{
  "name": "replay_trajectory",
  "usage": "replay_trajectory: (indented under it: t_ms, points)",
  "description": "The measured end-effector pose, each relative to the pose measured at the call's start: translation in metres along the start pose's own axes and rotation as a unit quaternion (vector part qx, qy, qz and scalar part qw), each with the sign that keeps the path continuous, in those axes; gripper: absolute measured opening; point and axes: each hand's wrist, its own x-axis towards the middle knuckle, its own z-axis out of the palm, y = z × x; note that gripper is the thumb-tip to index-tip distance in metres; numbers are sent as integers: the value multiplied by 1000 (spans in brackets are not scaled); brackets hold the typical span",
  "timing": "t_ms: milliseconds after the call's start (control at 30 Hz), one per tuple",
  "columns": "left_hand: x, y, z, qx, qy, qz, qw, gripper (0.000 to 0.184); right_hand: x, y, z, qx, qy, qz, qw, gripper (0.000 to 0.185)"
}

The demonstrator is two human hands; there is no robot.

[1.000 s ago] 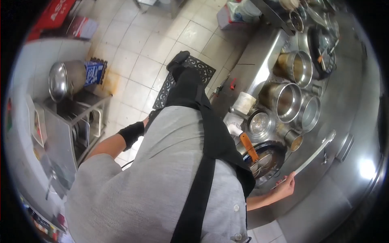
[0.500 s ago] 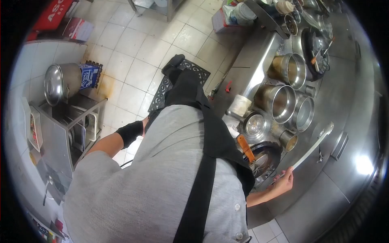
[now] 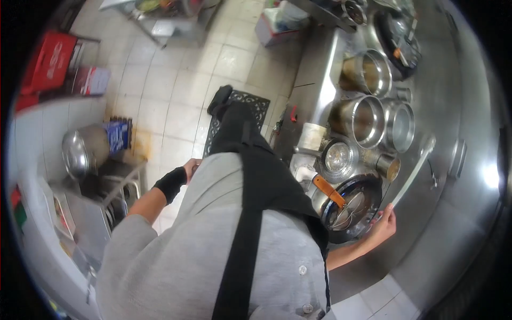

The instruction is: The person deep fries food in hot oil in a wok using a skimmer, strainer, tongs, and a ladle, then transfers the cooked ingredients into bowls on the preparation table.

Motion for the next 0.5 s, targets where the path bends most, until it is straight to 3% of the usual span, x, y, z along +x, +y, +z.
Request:
replay_trajectory:
  t_ms: [67,100,133,167,200,333,433,500]
  points:
    - [-8,85,5,-123,41,-173,976,52,35,9,-14,-26,-11,-10,1000,41]
    - [-8,109,-6,-6,66,-97,993,50,58,15,-17,-48,1,-65,997,40]
    - [-17,135,5,-80,121,-50,988,51,81,16,-14,-72,16,-116,991,39]
    - [-11,151,-4,-112,154,-31,981,53,93,-10,-11,-181,32,-125,975,41]
    - [4,161,-30,-110,153,-49,981,54,128,-4,-4,-239,68,-159,955,40]
    - [2,246,-45,-67,183,5,981,55,225,-39,52,-352,13,-41,935,40]
    - [-10,295,-43,-25,178,41,983,55,323,2,111,-390,-7,-44,920,38]
    - [-23,312,-50,-3,172,44,984,53,307,10,114,-415,-18,-26,909,35]
